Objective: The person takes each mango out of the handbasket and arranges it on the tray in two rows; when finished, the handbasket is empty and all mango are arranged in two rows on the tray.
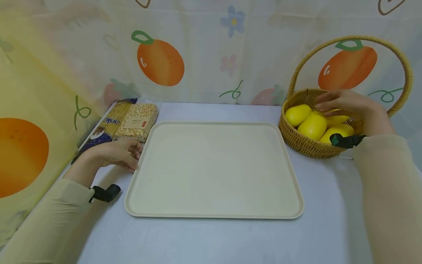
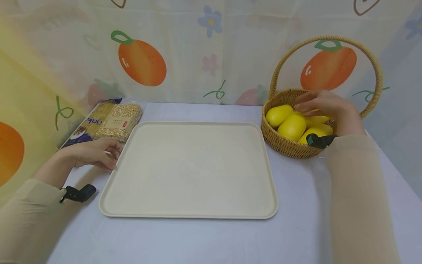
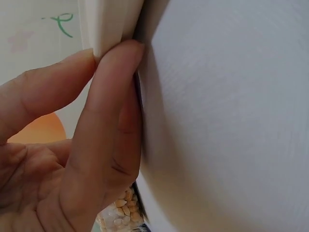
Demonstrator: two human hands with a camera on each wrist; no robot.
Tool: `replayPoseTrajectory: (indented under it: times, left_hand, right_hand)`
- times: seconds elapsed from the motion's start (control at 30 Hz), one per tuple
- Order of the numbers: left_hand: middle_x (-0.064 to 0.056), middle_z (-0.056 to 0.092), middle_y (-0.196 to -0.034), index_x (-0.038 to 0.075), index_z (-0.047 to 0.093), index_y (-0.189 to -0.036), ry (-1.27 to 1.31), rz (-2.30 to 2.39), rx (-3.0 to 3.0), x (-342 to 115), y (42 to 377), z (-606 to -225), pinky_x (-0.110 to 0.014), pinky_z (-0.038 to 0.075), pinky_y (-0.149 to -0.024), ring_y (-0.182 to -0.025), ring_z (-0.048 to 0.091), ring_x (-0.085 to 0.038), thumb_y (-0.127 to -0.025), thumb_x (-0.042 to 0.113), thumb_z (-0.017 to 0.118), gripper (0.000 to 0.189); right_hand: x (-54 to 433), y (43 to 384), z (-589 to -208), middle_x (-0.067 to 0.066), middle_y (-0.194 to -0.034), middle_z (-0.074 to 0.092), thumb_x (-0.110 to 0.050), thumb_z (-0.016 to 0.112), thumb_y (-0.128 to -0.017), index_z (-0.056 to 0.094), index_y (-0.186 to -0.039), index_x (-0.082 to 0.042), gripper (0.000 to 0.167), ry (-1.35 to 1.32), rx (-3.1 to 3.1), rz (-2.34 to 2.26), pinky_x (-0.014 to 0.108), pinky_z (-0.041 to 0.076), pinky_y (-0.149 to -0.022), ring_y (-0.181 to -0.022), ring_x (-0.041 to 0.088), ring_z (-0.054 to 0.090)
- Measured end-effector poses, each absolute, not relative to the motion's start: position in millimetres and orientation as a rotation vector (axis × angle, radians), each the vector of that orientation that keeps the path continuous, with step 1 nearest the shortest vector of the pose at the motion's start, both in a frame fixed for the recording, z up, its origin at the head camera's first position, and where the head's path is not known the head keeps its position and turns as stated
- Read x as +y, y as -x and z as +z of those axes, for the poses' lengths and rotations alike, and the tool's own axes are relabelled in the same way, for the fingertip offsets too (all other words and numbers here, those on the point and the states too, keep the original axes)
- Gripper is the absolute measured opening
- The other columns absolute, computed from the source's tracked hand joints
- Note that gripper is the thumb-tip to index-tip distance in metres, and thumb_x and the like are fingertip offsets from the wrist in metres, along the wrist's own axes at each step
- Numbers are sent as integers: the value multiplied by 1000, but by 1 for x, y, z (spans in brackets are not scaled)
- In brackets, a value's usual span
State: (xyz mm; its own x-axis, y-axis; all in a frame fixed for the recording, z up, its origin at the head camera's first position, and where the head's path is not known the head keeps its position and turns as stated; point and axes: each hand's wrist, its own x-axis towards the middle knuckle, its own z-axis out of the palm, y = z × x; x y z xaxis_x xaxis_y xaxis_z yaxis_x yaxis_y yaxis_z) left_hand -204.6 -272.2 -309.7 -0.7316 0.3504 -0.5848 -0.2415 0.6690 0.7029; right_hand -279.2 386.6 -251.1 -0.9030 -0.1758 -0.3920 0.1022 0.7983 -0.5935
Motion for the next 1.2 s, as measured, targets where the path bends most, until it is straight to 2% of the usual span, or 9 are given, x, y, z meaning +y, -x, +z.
replayPoseTrajectory:
  times: [0.13, 0.27, 0.33, 0.5, 0.57, 0.77, 1.0, 1.1, 1.2]
  left_hand:
    - [-5, 51, -99, -6, 38, -122, -84, 1042, 2138, -273, 206, -310, -28, 62, -76, -83, 60, -14, -77, -1, 73, 58]
    - [-6, 50, -100, -6, 38, -121, -89, 1050, 2127, -275, 207, -312, -28, 62, -76, -82, 60, -13, -78, -1, 72, 55]
    - [-6, 49, -101, -6, 38, -121, -92, 1062, 2113, -276, 206, -313, -28, 62, -76, -83, 60, -14, -79, -1, 71, 54]
    - [-7, 47, -103, -6, 35, -123, -108, 1088, 2070, -279, 205, -314, -28, 62, -77, -86, 61, -15, -80, -1, 70, 54]
    - [-8, 47, -104, -5, 35, -123, -115, 1090, 2063, -279, 205, -314, -28, 62, -77, -86, 61, -15, -81, -1, 69, 54]
    - [-7, 46, -104, -5, 35, -123, -117, 1083, 2063, -280, 205, -313, -27, 62, -77, -86, 61, -15, -81, 0, 69, 54]
    - [-8, 46, -104, -5, 35, -122, -113, 1082, 2056, -279, 206, -313, -27, 62, -78, -86, 61, -15, -82, -1, 69, 53]
    - [-8, 46, -104, -5, 34, -123, -113, 1080, 2053, -280, 207, -313, -28, 62, -78, -87, 61, -15, -82, -1, 68, 53]
    - [-8, 46, -105, -5, 34, -123, -117, 1081, 2048, -280, 207, -313, -28, 62, -79, -87, 61, -15, -83, -1, 68, 54]
  right_hand:
    - [384, 279, -253, -3, -144, 47, -56, 55, -95, 32, -153, -12, 76, 38, 2508, -837, 53, 44, -110, -114, 5, 58]
    - [382, 278, -255, 9, -157, 34, -55, 55, -95, 31, -153, -15, 75, 22, 2449, -843, 58, 39, -112, -136, 29, 44]
    - [381, 278, -255, 7, -157, 35, -54, 56, -95, 31, -153, -16, 74, 26, 2433, -838, 56, 40, -111, -134, 25, 46]
    - [382, 277, -255, -8, -143, 51, -48, 62, -93, 36, -151, -13, 73, 75, 2452, -814, 42, 50, -107, -107, -8, 57]
    - [382, 277, -256, -15, -137, 52, -46, 64, -92, 36, -151, -13, 73, 66, 2438, -839, 40, 51, -105, -103, -10, 58]
    - [382, 274, -258, -22, -128, 49, -43, 68, -90, 42, -147, -19, 67, -8, 2383, -931, 34, 50, -101, -111, 2, 55]
    - [380, 268, -256, 1, -155, 26, -44, 68, -90, 45, -143, -31, 60, -92, 2297, -987, 36, 44, -104, -139, 30, 32]
    - [380, 270, -256, 7, -159, 20, -45, 66, -91, 41, -146, -30, 63, -71, 2286, -955, 42, 42, -107, -141, 33, 29]
    - [382, 271, -256, 8, -157, 27, -44, 63, -93, 37, -149, -24, 64, 12, 2304, -877, 40, 43, -106, -137, 28, 37]
